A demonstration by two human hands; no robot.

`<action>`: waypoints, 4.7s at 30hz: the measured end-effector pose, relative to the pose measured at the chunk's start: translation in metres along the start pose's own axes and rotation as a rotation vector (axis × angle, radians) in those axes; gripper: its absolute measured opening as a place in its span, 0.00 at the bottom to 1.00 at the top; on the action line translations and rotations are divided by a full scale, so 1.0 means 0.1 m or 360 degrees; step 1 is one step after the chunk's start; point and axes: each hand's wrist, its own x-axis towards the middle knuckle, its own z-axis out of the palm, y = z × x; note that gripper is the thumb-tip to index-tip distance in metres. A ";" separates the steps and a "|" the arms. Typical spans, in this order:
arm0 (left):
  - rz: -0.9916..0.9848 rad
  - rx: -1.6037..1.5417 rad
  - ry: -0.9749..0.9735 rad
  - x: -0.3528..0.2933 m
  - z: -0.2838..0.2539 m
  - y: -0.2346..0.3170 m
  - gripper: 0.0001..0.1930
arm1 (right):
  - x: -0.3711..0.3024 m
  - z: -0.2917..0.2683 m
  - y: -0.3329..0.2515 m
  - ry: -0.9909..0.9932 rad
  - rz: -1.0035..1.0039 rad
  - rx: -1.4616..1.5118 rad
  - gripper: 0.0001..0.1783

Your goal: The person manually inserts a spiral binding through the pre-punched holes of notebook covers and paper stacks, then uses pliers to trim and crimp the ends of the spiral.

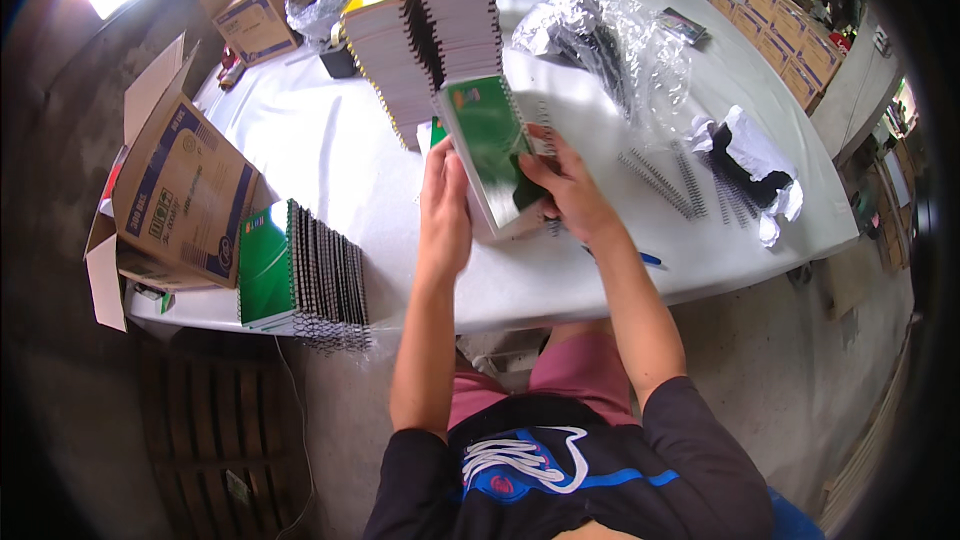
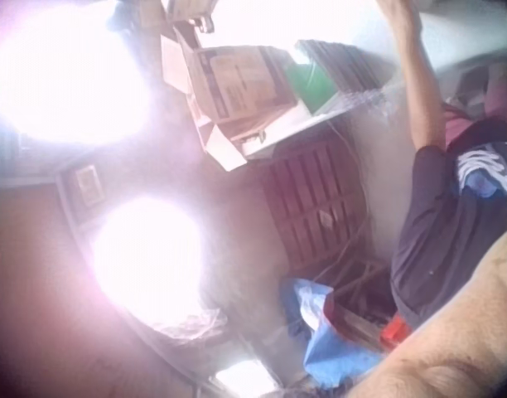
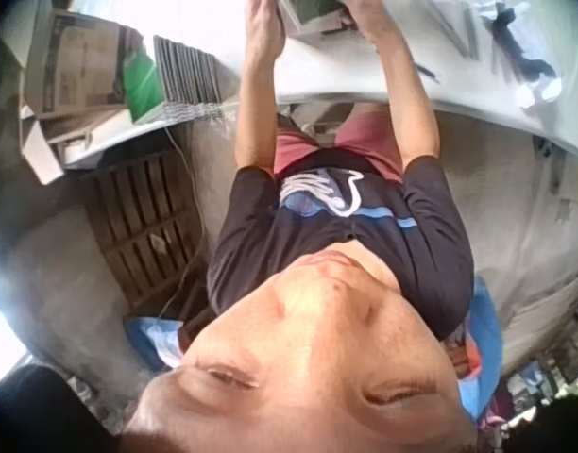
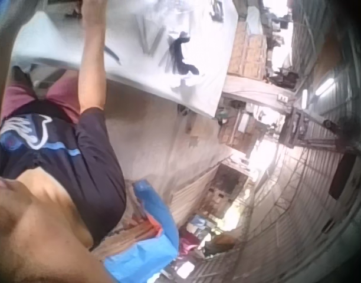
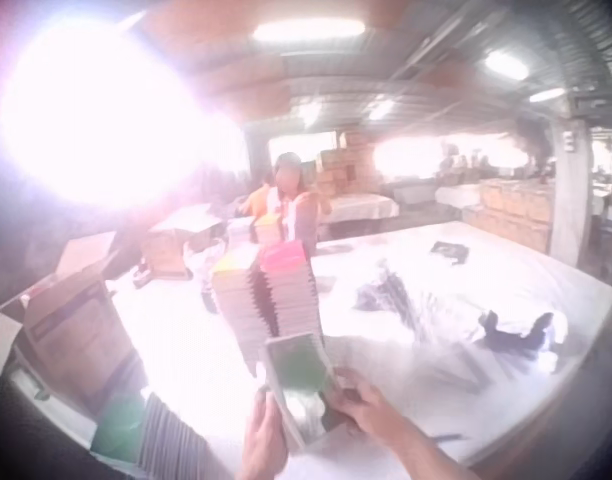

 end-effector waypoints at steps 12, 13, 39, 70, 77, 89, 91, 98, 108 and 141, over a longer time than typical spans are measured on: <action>0.0460 0.2482 -0.0050 -1.17 -0.01 -0.27 0.27 | -0.71 -0.11 0.26 -0.0418 -0.0887 -0.2142 0.27; 0.0509 0.2536 -0.0053 -1.16 -0.10 -0.42 0.27 | -0.74 -0.16 0.22 -0.0352 -0.0708 -0.1969 0.28; 0.0819 0.2432 0.0218 -0.93 0.07 -0.79 0.24 | -1.02 -0.36 0.19 -0.0025 -0.0203 -0.1363 0.10; 0.0596 0.2448 0.0001 -0.96 -0.02 -0.62 0.28 | -0.96 -0.40 0.17 -0.0262 -0.0430 -0.1216 0.19; 0.0599 0.2350 -0.0053 -0.94 -0.07 -0.54 0.27 | -0.56 -0.51 0.14 -0.0494 0.0209 -0.1103 0.18; 0.0616 0.2092 -0.0162 -0.89 -0.13 -0.48 0.29 | -0.52 -0.66 0.56 -0.0240 -0.0012 0.0609 0.17; 0.0612 0.2048 -0.0201 -0.88 -0.15 -0.49 0.29 | -0.63 -0.57 0.64 -0.0646 -0.0134 0.0692 0.17; 0.0544 0.2071 -0.0277 -0.86 -0.17 -0.48 0.27 | -0.77 -0.62 0.66 -0.0690 -0.0228 0.0336 0.10; 0.0501 0.1983 -0.0231 -0.84 -0.18 -0.42 0.28 | -0.66 -0.56 0.58 -0.0468 -0.0246 0.0122 0.11; 0.0252 0.0950 0.0025 -0.71 -0.45 -0.83 0.47 | -0.45 -0.22 0.51 -0.0595 -0.0273 0.0028 0.16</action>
